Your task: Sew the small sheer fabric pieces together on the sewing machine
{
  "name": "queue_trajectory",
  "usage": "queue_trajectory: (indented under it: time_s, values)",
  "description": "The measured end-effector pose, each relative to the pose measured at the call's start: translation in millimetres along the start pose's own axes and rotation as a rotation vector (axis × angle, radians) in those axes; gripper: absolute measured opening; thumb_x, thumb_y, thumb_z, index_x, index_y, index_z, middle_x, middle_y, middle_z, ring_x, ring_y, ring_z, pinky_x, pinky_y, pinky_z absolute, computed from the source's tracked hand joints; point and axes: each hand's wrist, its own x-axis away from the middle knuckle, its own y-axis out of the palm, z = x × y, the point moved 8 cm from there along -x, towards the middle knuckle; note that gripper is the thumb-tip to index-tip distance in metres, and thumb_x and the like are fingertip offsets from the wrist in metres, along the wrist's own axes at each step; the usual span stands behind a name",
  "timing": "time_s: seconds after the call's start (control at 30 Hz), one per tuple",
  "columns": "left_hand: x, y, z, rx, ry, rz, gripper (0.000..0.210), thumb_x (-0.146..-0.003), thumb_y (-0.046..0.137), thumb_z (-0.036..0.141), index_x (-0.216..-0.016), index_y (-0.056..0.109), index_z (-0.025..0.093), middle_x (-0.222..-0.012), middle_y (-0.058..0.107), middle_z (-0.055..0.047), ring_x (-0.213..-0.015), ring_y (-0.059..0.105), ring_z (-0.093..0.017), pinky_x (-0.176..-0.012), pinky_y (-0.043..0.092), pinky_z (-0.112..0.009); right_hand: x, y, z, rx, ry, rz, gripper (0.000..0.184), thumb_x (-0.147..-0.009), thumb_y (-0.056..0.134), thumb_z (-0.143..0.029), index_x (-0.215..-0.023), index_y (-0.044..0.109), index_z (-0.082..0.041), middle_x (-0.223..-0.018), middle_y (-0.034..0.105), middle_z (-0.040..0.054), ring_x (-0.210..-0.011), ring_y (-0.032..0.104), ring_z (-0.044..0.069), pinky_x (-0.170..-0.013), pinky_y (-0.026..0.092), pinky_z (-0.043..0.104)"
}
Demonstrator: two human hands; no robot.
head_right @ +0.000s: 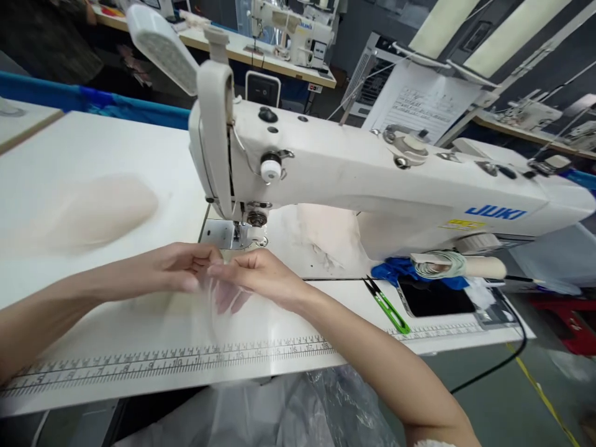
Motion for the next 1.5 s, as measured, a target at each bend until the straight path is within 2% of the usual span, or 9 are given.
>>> queue_trajectory:
  time_s: [0.17,0.3,0.43,0.57,0.63,0.73,0.9,1.13,1.5]
  values:
    - [-6,13.4,-13,0.370,-0.189,-0.041,0.032,-0.087,0.061,0.044,-0.070,0.050,0.019,-0.062,0.055,0.004,-0.055,0.051,-0.010,-0.050,0.040,-0.020,-2,-13,-10,0.127,0.019,0.041,0.032,-0.080,0.072,-0.049,-0.078,0.068,-0.017,-0.077,0.071,0.0010,-0.070,0.069,0.013,-0.066,0.057,0.026]
    - [-8,9.1,-20,0.302,-0.263,-0.054,0.030,-0.088,0.058,0.041,-0.070,0.051,0.019,-0.053,0.044,0.006,-0.046,0.042,-0.008,-0.044,0.033,-0.019,0,-35,-22,0.455,-0.007,0.161,0.021,-0.079,0.075,-0.040,-0.088,0.071,-0.023,-0.088,0.072,-0.0012,-0.082,0.067,0.013,-0.072,0.053,0.025]
    - [-6,4.3,-25,0.120,-0.294,0.000,0.030,-0.090,0.055,0.043,-0.071,0.054,0.020,-0.051,0.038,0.007,-0.042,0.036,-0.008,-0.040,0.026,-0.019,-2,-40,-25,0.618,-0.056,0.179,0.014,-0.082,0.072,-0.037,-0.086,0.072,-0.024,-0.070,0.068,-0.0035,-0.064,0.062,0.012,-0.059,0.050,0.024]
    - [-1,1.6,-26,-0.129,-0.252,0.113,0.024,-0.092,0.053,0.041,-0.084,0.062,0.020,-0.047,0.044,0.008,-0.040,0.040,-0.009,-0.040,0.028,-0.019,0,-42,-17,0.581,-0.006,0.285,0.013,-0.085,0.068,-0.034,-0.081,0.068,-0.022,-0.044,0.052,-0.0101,-0.041,0.046,0.007,-0.052,0.046,0.022]
    - [2,2.3,-25,-0.229,-0.191,0.183,0.021,-0.095,0.050,0.036,-0.094,0.065,0.021,-0.047,0.050,0.008,-0.040,0.046,-0.009,-0.042,0.031,-0.019,2,-39,-12,0.522,-0.007,0.315,0.014,-0.088,0.064,-0.033,-0.082,0.066,-0.020,-0.043,0.053,-0.0093,-0.041,0.050,0.008,-0.052,0.048,0.022]
    - [7,4.8,-16,-0.376,-0.030,0.297,0.024,-0.099,0.043,0.028,-0.105,0.065,0.021,-0.057,0.063,0.006,-0.045,0.056,-0.010,-0.045,0.036,-0.019,5,-32,-10,0.508,-0.134,0.358,0.013,-0.090,0.061,-0.029,-0.081,0.063,-0.019,-0.062,0.065,-0.0029,-0.056,0.064,0.011,-0.056,0.053,0.023]
    - [17,5.5,1,-0.585,0.185,0.454,0.025,-0.101,0.042,0.024,-0.104,0.066,0.018,-0.059,0.066,0.004,-0.047,0.059,-0.009,-0.048,0.038,-0.019,11,-22,-19,0.779,-0.397,0.428,0.004,-0.092,0.057,-0.021,-0.095,0.060,-0.021,-0.062,0.058,-0.0054,-0.056,0.060,0.009,-0.053,0.049,0.019]
    - [18,4.4,4,-0.621,0.232,0.491,0.025,-0.102,0.041,0.026,-0.100,0.065,0.017,-0.060,0.066,0.004,-0.047,0.059,-0.008,-0.047,0.041,-0.019,15,-16,-22,0.843,-0.499,0.408,0.010,-0.094,0.053,-0.020,-0.102,0.057,-0.023,-0.061,0.053,-0.0072,-0.053,0.055,0.008,-0.054,0.048,0.018]
    - [18,5.6,2,-0.579,0.212,0.485,0.024,-0.101,0.045,0.026,-0.102,0.068,0.019,-0.064,0.069,0.003,-0.049,0.061,-0.009,-0.048,0.044,-0.018,12,-14,-18,0.796,-0.459,0.335,0.012,-0.091,0.053,-0.018,-0.101,0.054,-0.024,-0.062,0.052,-0.0077,-0.054,0.054,0.008,-0.055,0.049,0.019]
